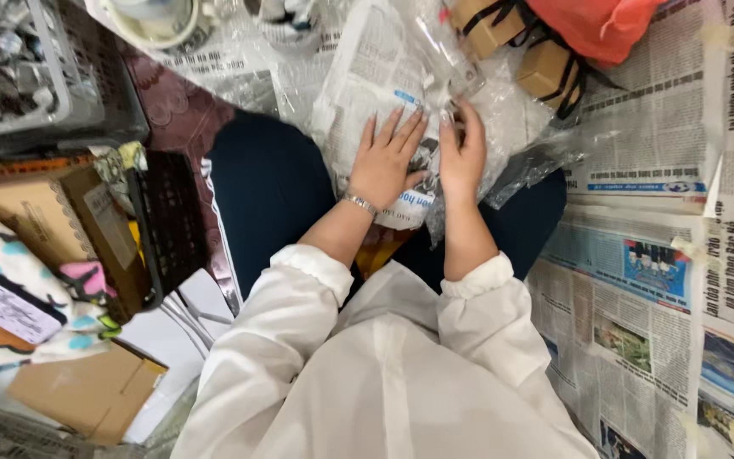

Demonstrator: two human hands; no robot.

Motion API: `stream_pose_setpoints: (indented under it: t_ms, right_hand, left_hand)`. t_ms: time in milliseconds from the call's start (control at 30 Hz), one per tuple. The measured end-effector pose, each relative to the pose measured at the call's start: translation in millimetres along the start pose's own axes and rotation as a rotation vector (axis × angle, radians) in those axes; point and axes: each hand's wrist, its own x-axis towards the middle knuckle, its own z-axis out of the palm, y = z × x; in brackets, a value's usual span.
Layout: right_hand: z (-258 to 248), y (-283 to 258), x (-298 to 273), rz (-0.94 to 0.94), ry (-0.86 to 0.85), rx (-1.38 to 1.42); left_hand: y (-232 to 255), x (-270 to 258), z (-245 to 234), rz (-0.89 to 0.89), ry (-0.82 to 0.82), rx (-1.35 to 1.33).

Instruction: The person sits on the floor and wraps several small ceramic cups and bowls individually with newspaper and bubble wrap. They fold the paper around each item, tuck the edges, and place the wrapped objects into a nearby container.

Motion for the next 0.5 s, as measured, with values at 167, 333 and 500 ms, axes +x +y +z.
stream_pose_setpoints:
  t_ms: [167, 333, 500]
  right_hand:
    - [-8, 15, -11, 0.149, 0.101, -0.016]
    - [-9, 41, 19, -0.029, 0.213, 0.272]
    - [-6, 35, -4, -0.011, 0.064, 0.201]
  left_hand:
    - [10, -22, 9, 0.000, -0.039, 0.053]
    - [7, -1, -6, -0.005, -0.011, 0.057]
    - [13, -5, 1, -0.032, -0.007, 0.047]
